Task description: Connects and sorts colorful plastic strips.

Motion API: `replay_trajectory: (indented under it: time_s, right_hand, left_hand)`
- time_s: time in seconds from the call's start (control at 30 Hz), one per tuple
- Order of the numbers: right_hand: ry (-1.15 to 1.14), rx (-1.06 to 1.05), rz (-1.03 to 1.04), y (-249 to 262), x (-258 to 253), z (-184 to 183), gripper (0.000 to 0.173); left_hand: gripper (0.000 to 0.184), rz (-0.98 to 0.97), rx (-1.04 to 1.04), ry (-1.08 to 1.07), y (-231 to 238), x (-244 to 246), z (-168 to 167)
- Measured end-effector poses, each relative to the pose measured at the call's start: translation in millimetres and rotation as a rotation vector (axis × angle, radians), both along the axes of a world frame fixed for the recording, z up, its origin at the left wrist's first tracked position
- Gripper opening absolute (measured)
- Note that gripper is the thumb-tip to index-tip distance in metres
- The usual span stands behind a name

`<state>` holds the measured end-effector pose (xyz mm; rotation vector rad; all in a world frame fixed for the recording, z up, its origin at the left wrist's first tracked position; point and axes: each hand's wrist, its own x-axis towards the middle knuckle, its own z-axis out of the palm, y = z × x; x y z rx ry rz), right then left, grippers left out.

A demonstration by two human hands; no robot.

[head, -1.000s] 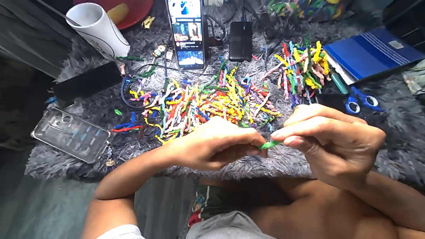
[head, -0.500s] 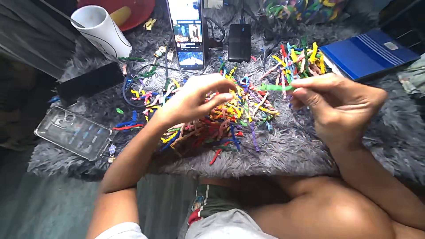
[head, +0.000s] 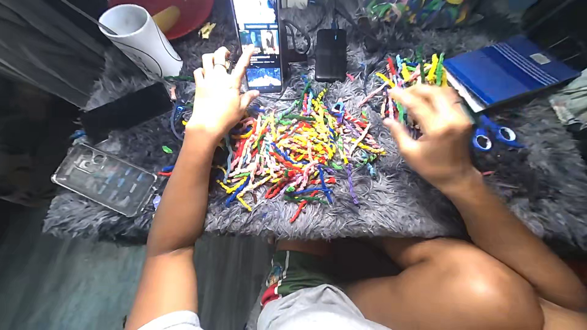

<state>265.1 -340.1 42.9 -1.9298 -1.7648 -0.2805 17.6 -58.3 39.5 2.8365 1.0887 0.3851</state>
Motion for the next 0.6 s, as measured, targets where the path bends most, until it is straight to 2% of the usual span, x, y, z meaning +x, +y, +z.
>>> replay_trajectory:
  time_s: [0.1, 0.23, 0.33, 0.4, 0.6]
  right_hand:
    - [0.043, -0.121, 0.242, 14, -17, -24, 0.035]
    - [-0.033, -0.233, 0.346, 24, -32, -55, 0.034]
    - [-0.075, -0.164, 0.364, 26, -35, -61, 0.022]
    - [-0.058, -0.125, 0.385, 25, -35, -60, 0.021]
    - [0.029, 0.077, 0.515, 20, -37, -44, 0.019]
  left_hand:
    - [0.077, -0.008, -0.019, -0.02, 5, 1, -5]
    - [0.059, -0.171, 0.044, -0.099, 3, 3, -6]
    - [0.038, -0.384, 0.141, -0.165, -10, 8, -7]
    - [0.029, -0.541, 0.148, -0.193, -24, 14, -7]
    - [0.028, -0.862, 0.099, -0.271, -73, 30, -11]
